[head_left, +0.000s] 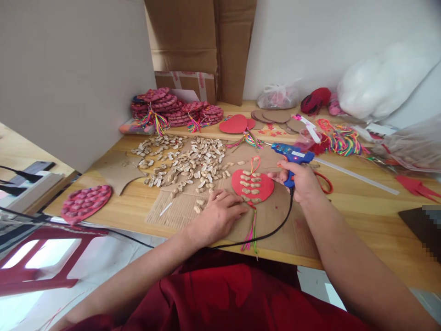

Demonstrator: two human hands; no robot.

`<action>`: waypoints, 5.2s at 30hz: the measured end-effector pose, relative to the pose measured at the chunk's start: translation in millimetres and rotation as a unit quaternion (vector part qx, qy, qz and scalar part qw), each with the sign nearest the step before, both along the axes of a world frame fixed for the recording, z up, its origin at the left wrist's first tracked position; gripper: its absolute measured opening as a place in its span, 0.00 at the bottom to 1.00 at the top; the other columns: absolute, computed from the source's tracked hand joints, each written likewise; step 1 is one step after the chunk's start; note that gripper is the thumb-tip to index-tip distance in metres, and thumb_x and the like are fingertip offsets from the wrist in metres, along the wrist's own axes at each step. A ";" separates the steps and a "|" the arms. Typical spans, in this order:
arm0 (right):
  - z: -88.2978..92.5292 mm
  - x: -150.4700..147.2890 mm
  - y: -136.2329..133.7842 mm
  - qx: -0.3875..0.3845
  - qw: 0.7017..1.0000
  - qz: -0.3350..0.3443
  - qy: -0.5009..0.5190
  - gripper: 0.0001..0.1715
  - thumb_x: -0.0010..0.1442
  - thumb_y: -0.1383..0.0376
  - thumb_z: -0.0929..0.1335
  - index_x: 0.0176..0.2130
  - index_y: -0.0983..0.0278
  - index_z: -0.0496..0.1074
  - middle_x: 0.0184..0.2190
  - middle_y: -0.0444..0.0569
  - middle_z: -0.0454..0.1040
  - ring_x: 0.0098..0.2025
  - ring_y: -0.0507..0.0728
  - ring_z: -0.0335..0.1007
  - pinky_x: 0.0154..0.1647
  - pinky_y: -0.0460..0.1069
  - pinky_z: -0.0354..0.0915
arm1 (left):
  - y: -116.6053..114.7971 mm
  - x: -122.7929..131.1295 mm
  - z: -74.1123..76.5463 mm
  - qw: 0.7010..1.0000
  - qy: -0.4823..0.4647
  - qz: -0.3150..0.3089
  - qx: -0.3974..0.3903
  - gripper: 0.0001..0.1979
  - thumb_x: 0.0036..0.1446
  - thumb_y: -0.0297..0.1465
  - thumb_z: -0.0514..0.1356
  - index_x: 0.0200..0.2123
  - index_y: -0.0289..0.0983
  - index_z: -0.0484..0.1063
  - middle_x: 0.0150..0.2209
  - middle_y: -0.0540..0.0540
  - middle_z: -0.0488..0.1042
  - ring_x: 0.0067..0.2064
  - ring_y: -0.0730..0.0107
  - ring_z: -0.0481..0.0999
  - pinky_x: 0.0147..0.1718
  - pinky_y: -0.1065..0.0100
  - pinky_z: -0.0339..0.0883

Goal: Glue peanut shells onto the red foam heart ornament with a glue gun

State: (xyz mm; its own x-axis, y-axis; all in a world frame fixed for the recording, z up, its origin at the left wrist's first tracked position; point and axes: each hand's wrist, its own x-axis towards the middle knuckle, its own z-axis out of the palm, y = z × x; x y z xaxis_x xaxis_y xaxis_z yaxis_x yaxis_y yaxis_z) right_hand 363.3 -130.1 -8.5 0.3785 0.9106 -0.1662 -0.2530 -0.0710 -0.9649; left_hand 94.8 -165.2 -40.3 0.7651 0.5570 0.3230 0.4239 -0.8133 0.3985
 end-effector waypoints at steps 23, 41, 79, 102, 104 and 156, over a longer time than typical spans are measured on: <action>-9.7 -5.3 3.9 0.030 0.999 0.015 0.014 0.12 0.45 0.61 0.76 0.29 0.64 0.75 0.11 0.41 0.66 0.23 0.59 0.77 0.37 0.57 0.78 | 24.2 -61.6 0.1 0.990 0.030 0.119 0.064 0.13 0.66 0.40 0.65 0.52 0.47 0.81 0.58 0.41 0.74 0.61 0.52 0.69 0.60 0.48 0.63; -13.8 -5.8 6.7 0.014 0.998 0.020 0.065 0.16 0.45 0.57 0.77 0.32 0.61 0.73 0.12 0.39 0.64 0.22 0.57 0.75 0.23 0.49 0.68 | 66.8 -23.9 20.1 0.992 -0.018 0.106 0.066 0.09 0.67 0.39 0.64 0.42 0.43 0.83 0.49 0.43 0.80 0.54 0.57 0.74 0.57 0.52 0.61; -23.4 0.7 21.9 0.068 0.987 -0.020 0.142 0.15 0.46 0.56 0.75 0.31 0.60 0.72 0.12 0.37 0.65 0.18 0.52 0.65 0.29 0.51 0.73 | 180.8 126.6 23.0 0.977 0.126 0.162 -0.064 0.10 0.59 0.39 0.67 0.40 0.41 0.84 0.41 0.45 0.85 0.46 0.57 0.81 0.52 0.59 0.68; -19.2 0.4 21.3 0.050 0.992 -0.023 0.115 0.07 0.55 0.62 0.73 0.30 0.62 0.73 0.12 0.40 0.65 0.17 0.54 0.65 0.31 0.54 0.76 | 85.6 -25.6 41.4 0.992 -0.043 0.115 -0.033 0.08 0.65 0.34 0.63 0.40 0.41 0.84 0.39 0.47 0.86 0.43 0.63 0.82 0.47 0.64 0.71; -16.8 -0.7 20.7 0.044 0.992 -0.025 0.113 0.06 0.57 0.64 0.72 0.30 0.62 0.73 0.12 0.40 0.64 0.17 0.53 0.64 0.33 0.54 0.76 | 72.5 -54.4 37.0 0.986 -0.041 0.162 0.003 0.07 0.64 0.34 0.64 0.39 0.41 0.84 0.38 0.47 0.86 0.42 0.62 0.82 0.48 0.61 0.70; -3.6 -5.8 3.0 -0.021 0.988 0.108 0.108 0.07 0.52 0.61 0.72 0.30 0.62 0.74 0.13 0.41 0.62 0.21 0.54 0.66 0.27 0.50 0.70 | 39.7 -24.2 17.2 0.992 0.071 0.098 0.040 0.10 0.67 0.27 0.62 0.50 0.42 0.78 0.48 0.44 0.82 0.52 0.56 0.75 0.53 0.53 0.64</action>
State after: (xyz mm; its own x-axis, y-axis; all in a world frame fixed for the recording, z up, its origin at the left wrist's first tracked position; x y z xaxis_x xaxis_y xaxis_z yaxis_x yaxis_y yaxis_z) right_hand 357.5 -127.1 -12.1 0.1288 0.9569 -0.2604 -0.4266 -0.1836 -0.8856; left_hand 70.6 -125.6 -23.2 0.6851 0.6770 0.2688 0.6246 -0.7359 0.2615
